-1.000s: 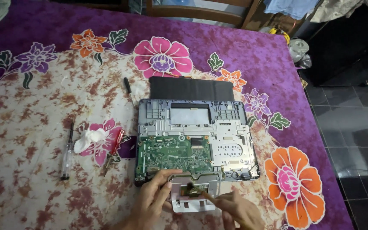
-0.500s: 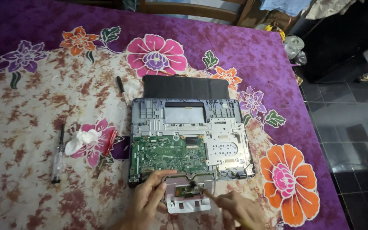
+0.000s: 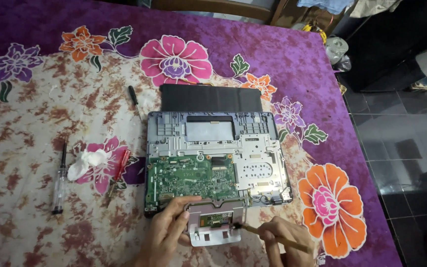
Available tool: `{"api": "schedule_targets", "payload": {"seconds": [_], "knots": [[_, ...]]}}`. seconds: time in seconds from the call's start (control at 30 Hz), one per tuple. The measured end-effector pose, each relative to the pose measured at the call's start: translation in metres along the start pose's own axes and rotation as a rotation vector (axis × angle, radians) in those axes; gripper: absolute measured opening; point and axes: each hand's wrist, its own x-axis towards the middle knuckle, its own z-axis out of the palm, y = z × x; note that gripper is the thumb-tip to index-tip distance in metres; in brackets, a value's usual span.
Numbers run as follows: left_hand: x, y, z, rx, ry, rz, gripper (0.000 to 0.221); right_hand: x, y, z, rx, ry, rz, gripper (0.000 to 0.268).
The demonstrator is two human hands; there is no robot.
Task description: Disassembling a laptop to access and clean internal electronic components using a screwdriver and a small brush.
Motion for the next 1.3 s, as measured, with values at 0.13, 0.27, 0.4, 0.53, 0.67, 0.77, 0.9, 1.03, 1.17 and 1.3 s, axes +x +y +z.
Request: {"api": "schedule_targets", "payload": {"seconds": [0.13,0.27,0.4,0.53,0.67,0.77,0.9,1.03,1.17,1.3], "knots": [[0.002,-0.010,0.001,-0.017,0.021,0.098,0.047,-0.007,0.007,0.005,-0.086,0.118,0.020,0.030],[0.001,-0.013,0.005,-0.023,0.047,0.185,0.044,-0.014,0.022,0.007,0.022,-0.118,0.006,0.031],[0.001,-0.009,0.003,-0.025,0.031,0.124,0.045,-0.008,0.005,0.007,-0.116,0.116,0.021,0.031],[0.000,-0.005,0.003,-0.013,0.038,0.147,0.046,-0.002,0.002,0.002,-0.039,0.041,-0.006,0.030],[-0.001,-0.004,0.003,-0.038,0.025,0.099,0.047,-0.010,0.006,0.007,-0.154,0.172,-0.001,0.034],[-0.002,-0.002,0.003,-0.046,0.025,0.097,0.046,-0.006,0.007,0.003,-0.064,0.016,0.064,0.031],[0.000,-0.004,0.004,-0.063,0.022,0.077,0.047,0.002,-0.006,-0.001,-0.054,0.041,0.038,0.035],[-0.001,-0.005,0.004,-0.055,0.039,0.095,0.046,0.001,-0.007,-0.001,-0.101,0.099,0.077,0.034],[0.001,-0.009,0.003,-0.028,0.041,0.134,0.045,-0.008,0.009,0.004,-0.109,0.126,-0.012,0.035],[-0.001,-0.006,0.004,-0.098,0.025,0.117,0.044,-0.003,-0.001,0.003,-0.135,0.129,0.042,0.033]]}}
